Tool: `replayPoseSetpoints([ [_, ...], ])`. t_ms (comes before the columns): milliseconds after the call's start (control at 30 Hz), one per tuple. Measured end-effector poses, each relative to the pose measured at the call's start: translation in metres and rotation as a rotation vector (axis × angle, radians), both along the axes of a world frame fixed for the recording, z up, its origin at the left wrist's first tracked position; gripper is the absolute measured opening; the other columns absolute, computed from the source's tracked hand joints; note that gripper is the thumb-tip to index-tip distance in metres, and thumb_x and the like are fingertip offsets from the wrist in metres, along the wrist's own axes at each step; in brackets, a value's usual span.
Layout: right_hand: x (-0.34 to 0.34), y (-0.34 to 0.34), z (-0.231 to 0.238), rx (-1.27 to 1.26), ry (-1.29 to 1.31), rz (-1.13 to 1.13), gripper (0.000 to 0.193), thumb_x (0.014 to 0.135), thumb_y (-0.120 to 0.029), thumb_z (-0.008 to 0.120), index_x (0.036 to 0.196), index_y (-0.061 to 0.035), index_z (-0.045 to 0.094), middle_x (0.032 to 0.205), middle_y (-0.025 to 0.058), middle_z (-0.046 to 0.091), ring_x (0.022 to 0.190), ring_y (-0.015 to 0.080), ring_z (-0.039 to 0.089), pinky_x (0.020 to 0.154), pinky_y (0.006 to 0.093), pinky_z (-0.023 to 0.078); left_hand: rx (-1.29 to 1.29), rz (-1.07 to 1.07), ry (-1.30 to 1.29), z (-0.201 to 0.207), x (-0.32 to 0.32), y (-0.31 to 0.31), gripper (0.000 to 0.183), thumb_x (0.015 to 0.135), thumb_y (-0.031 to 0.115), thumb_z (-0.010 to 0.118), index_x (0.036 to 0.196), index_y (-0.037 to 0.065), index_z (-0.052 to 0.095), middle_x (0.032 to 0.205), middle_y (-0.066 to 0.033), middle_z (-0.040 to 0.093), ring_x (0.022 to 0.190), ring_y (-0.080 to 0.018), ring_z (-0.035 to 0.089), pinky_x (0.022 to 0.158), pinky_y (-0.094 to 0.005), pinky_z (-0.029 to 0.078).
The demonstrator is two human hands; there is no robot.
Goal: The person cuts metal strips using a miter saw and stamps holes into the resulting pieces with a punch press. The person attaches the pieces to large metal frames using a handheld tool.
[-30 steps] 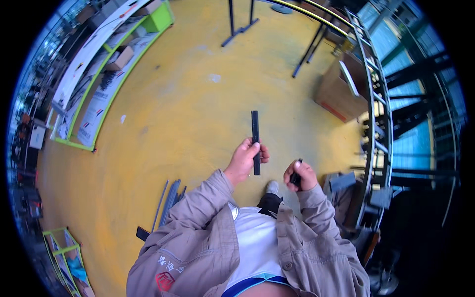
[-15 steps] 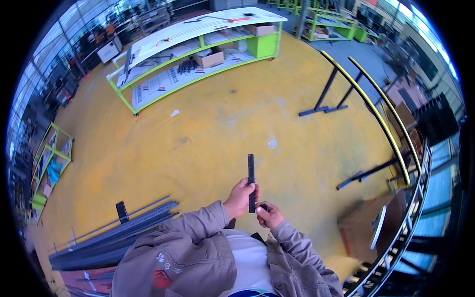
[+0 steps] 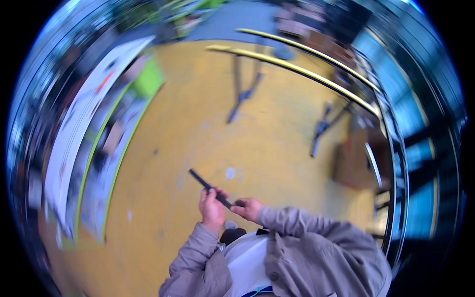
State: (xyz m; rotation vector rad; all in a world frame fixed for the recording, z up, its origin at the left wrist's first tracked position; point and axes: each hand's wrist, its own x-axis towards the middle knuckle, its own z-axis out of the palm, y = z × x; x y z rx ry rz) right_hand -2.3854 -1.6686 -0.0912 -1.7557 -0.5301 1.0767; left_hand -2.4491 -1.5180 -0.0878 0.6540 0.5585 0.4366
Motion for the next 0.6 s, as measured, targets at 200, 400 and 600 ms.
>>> replayPoseSetpoints([
  [200,0.089,0.010,0.058,0.016,0.137,-0.230,0.039,0.091,-0.040,0.063,0.109,-0.0049,0.064,0.065,-0.0005,0.053,0.058,0.0097,0.049,0.051,0.0285,0.042,-0.017,-0.186,-0.108,0.051,0.118,0.016,0.015,0.100,0.012,0.042,0.114,0.007,0.044,0.096,-0.0082,0.055,0.087,-0.0230,0.057,0.085,-0.0438,0.049],
  [400,0.198,0.011,0.040,0.160,0.149,-0.268,0.035,0.090,-0.040,0.065,0.082,-0.0061,0.061,0.060,-0.0014,0.052,0.052,0.0089,0.046,0.047,0.0275,0.039,-0.015,-0.276,-0.106,0.038,0.233,0.021,0.013,0.100,0.013,0.043,0.112,0.008,0.043,0.094,-0.0080,0.055,0.088,-0.0235,0.057,0.086,-0.0446,0.049],
  [600,0.319,0.018,0.042,0.207,0.158,-0.352,0.035,0.092,-0.035,0.063,0.072,-0.0067,0.055,0.058,-0.0007,0.050,0.049,0.0094,0.044,0.047,0.0275,0.038,0.107,-0.341,-0.054,0.049,0.362,0.025,0.016,0.101,0.016,0.041,0.112,0.006,0.046,0.099,-0.0094,0.054,0.093,-0.0231,0.057,0.088,-0.0432,0.049],
])
